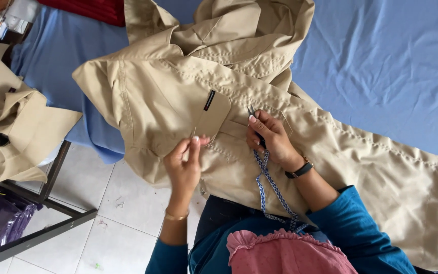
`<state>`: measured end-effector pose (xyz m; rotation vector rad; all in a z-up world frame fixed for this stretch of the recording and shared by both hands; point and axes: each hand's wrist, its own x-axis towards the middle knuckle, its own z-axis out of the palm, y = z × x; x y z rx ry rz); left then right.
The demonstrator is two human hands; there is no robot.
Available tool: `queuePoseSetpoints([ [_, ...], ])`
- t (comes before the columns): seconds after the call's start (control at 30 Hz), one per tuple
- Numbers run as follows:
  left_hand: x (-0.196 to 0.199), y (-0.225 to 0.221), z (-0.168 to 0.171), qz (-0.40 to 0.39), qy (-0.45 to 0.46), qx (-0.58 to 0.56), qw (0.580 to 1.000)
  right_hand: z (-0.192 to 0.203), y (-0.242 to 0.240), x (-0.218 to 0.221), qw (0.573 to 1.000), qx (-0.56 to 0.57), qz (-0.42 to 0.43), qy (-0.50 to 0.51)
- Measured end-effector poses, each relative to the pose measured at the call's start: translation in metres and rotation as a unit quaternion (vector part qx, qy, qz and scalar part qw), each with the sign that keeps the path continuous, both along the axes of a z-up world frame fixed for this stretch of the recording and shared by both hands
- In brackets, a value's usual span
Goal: Trimming loose threads from the pocket and flap of a tan garment using a small hand-held thread trimmer.
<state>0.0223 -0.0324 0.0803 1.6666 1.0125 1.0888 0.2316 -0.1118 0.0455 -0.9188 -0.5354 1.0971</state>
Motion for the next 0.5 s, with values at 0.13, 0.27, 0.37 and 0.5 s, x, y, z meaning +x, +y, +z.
queuePoseSetpoints([
  [0.13, -0.068, -0.008, 0.034, -0.169, 0.146, -0.042, 0.974, 0.012, -0.001, 0.006, 0.998, -0.009, 0.026, 0.055],
  [0.27, -0.135, -0.023, 0.023, -0.266, 0.499, -0.292, 0.771, 0.019, -0.002, 0.008, 0.994, -0.026, 0.064, 0.079],
  [0.37, -0.126, -0.038, 0.048, -0.200, 0.661, -0.433, 0.579, 0.019, -0.002, 0.007, 0.994, -0.042, 0.060, 0.077],
  [0.5, -0.117, -0.047, 0.043, -0.223, 0.602, -0.409, 0.649, 0.020, -0.002, 0.008, 0.994, -0.034, 0.068, 0.081],
])
